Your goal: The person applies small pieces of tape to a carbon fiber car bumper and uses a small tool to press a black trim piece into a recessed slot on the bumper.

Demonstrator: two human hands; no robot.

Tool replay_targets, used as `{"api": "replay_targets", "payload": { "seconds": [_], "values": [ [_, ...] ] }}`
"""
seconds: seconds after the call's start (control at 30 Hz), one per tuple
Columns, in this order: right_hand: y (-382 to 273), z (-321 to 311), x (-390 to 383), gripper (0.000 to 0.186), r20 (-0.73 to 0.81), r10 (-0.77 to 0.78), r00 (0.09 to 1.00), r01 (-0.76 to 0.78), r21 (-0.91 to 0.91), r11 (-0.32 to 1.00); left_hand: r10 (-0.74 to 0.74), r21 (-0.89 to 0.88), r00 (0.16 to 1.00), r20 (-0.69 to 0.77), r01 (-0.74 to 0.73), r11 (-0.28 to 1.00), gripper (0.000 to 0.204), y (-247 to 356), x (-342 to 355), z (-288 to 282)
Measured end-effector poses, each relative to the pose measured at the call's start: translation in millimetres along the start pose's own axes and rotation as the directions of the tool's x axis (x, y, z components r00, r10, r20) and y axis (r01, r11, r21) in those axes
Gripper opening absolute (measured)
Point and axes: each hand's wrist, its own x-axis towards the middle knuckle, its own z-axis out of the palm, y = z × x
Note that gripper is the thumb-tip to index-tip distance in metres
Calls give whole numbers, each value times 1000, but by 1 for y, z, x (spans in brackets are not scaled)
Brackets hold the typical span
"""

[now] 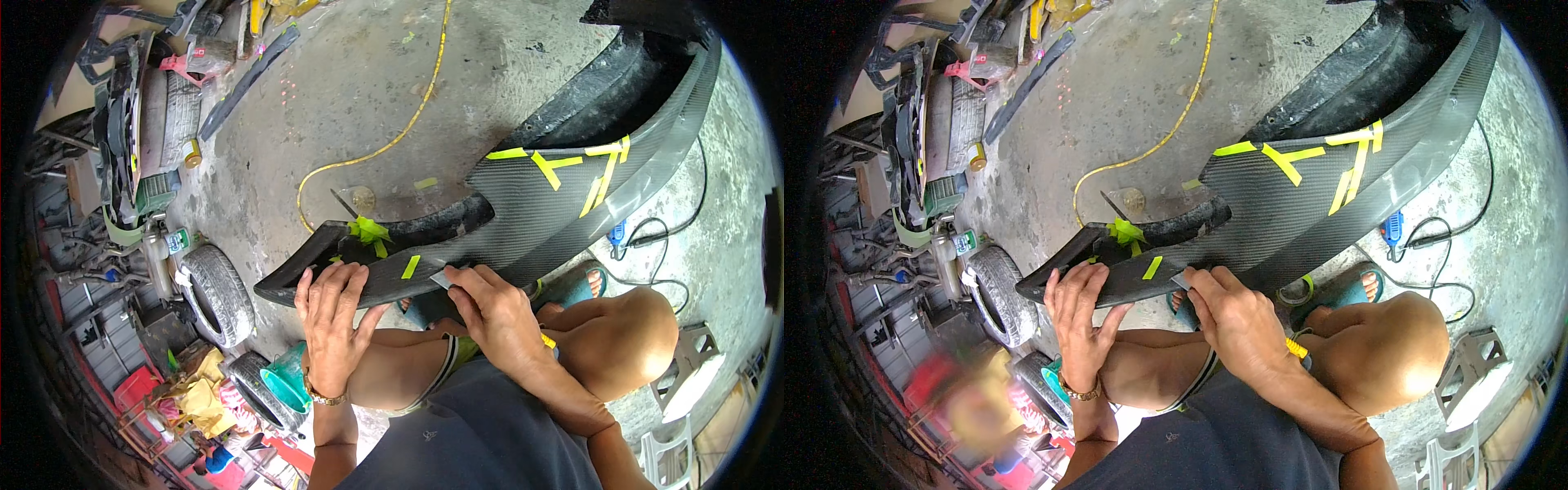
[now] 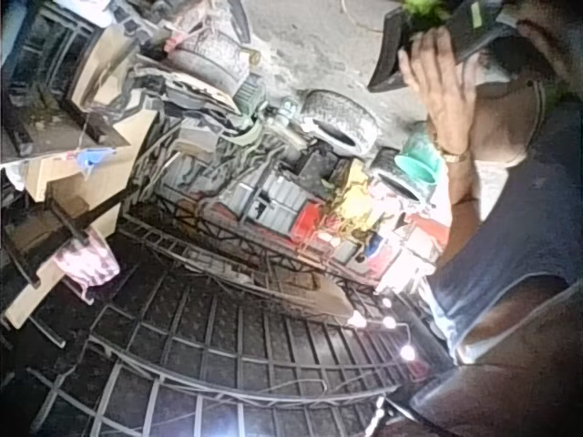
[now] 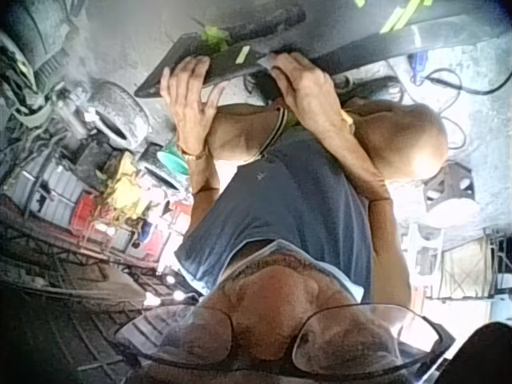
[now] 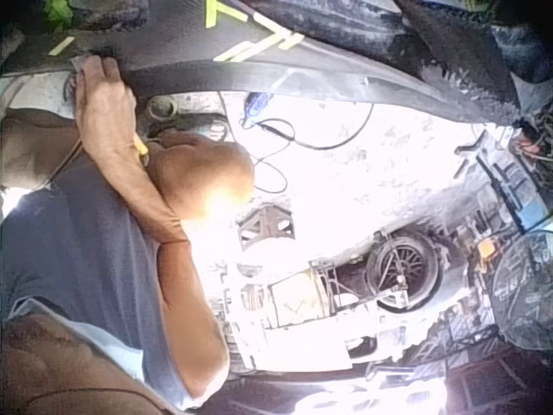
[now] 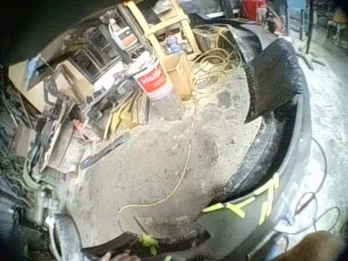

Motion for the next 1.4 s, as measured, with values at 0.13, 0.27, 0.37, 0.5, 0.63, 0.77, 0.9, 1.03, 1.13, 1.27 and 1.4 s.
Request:
{"api": "replay_targets", "payload": {
  "seconds": [0.13, 0.27, 0.37, 0.5, 0.63, 0.77, 0.9, 1.03, 1.13, 1.27, 1.4],
  "values": [
    [-2, -1, 0, 20, 4, 7, 1000, -7, 0, 1000, 1, -3, 1000, 2, -1, 1000, 60, -1, 0, 0],
    [-2, -2, 1, 24, 25, 27, 999, -27, 13, 1000, -8, -8, 1000, -2, 8, 1000, 60, -1, -1, 1],
    [-1, -3, 1, 24, 30, 25, 999, -26, 12, 1000, 8, -8, 1000, 9, -8, 1000, 59, -2, -1, 1],
    [-1, -1, 0, 24, 19, 35, 999, -35, 13, 999, 8, -12, 1000, 6, -8, 1000, 59, -3, -1, 2],
    [1, -2, 1, 24, 21, 20, 1000, -21, 45, 999, 1, -11, 1000, 13, -1, 1000, 59, -2, -1, 0],
    [5, -2, 2, 22, 25, -20, 999, 19, 31, 999, -12, -26, 1000, -11, 11, 1000, 60, -1, 1, 1],
    [6, -4, 4, 23, 26, -53, 998, 51, 76, 996, -18, -29, 1000, -9, 18, 999, 60, 0, 1, 1],
    [-3, -4, 1, 26, -46, 10, 999, -11, -29, 1000, -19, -29, 1000, -12, 19, 999, 60, -1, 1, 2],
    [-2, -1, 2, 27, -60, -45, 997, 41, -55, 998, -23, -31, 1000, -12, 23, 999, 60, -1, 1, 1],
    [0, 4, 2, 28, -98, -78, 992, 70, -80, 994, -13, -50, 1000, -17, 12, 999, 61, -3, 1, 2],
    [-2, 5, 4, 28, -83, -86, 993, 80, -81, 994, 4, -45, 1000, -2, -4, 999, 60, -4, 0, 3]
  ]
}}
